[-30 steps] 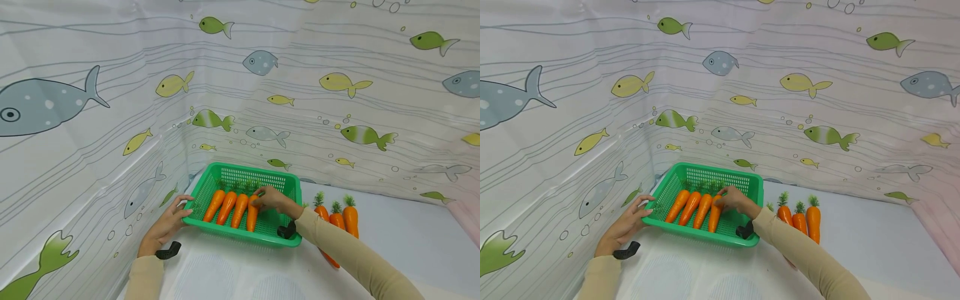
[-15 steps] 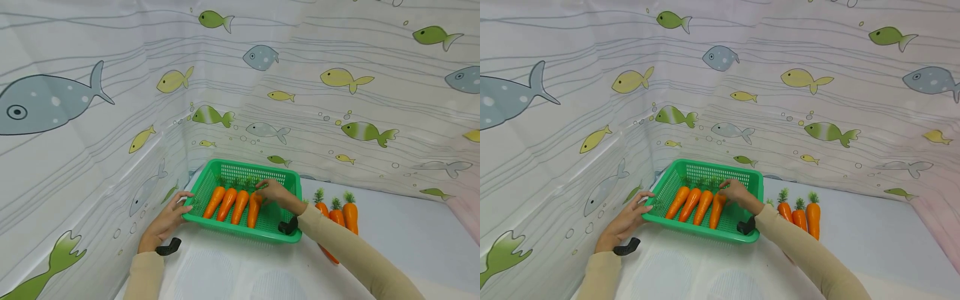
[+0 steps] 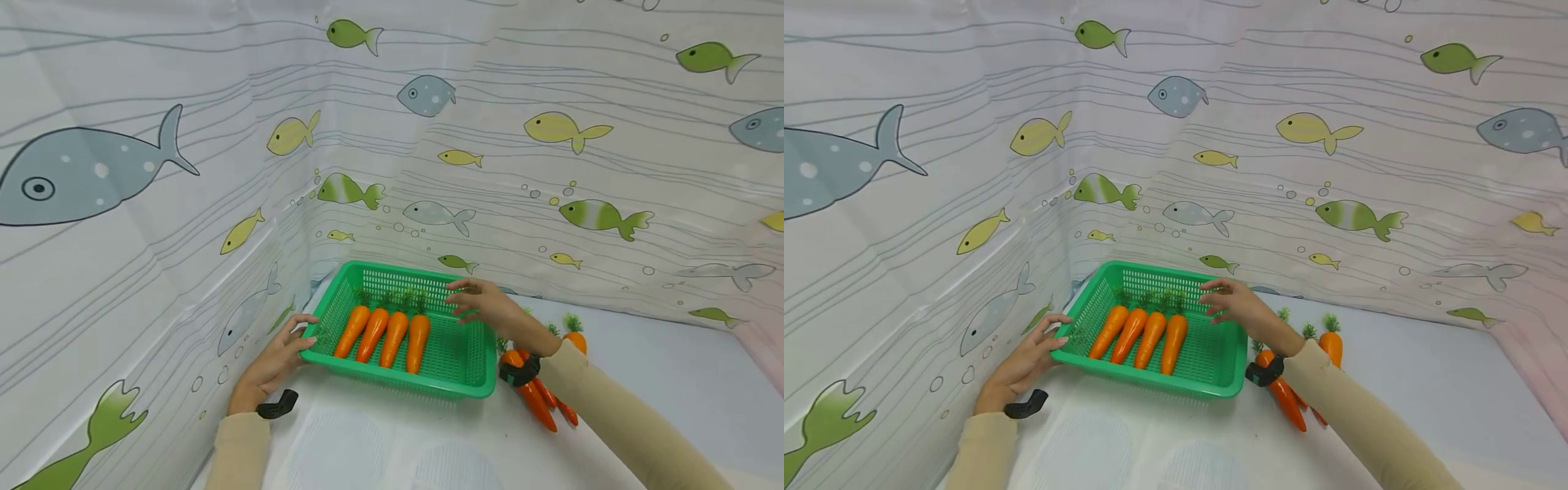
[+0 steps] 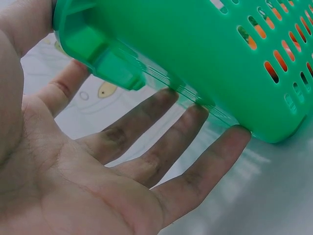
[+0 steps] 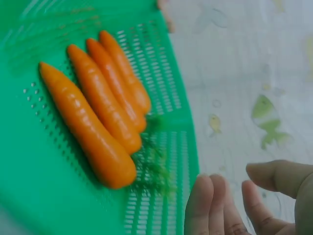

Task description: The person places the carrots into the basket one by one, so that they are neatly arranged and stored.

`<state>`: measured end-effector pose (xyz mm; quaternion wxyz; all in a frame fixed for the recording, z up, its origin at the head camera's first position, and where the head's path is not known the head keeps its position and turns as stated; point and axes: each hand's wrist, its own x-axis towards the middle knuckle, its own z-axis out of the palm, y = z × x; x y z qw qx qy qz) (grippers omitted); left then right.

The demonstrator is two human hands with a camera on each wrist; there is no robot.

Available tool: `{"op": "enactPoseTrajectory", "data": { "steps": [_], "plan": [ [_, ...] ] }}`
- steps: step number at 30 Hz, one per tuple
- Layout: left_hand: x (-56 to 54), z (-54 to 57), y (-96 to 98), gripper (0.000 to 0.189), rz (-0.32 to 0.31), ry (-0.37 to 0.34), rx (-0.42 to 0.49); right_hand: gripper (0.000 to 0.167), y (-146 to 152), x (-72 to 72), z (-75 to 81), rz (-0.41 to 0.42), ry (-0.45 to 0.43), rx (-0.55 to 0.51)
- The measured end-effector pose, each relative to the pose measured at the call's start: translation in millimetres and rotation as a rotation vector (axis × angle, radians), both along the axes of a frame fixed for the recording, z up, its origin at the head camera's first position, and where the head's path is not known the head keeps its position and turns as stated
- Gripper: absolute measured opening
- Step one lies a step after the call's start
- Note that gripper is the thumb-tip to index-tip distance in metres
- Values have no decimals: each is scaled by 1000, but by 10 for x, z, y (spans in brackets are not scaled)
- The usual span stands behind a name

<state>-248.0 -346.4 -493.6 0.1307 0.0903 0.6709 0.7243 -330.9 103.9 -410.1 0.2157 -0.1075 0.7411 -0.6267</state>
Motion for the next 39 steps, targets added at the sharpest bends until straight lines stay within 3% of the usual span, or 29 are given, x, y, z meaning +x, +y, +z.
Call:
{"op": "enactPoseTrajectory", "data": {
  "steps": [5,9,14,19,30,39],
  "plan": [
    [1,0,10,42,-5,10,4,47,428,100,65,-38,-20,-49],
    [12,-10,18,42,-13,1,8,38,818,238,77,-92,-32,-69],
    [36,-14,8,43,1,-12,6,24,1270,374,1,-142,-47,-96],
    [32,-7,-19,42,8,-7,25,21,1614,487,-133,-177,-31,-34],
    [27,25,-5,41,3,1,26,37,2170,735,-475,-290,2,107],
    [10,4,-9,42,-11,-9,22,62,2341,857,-725,-375,7,263]
  ]
}}
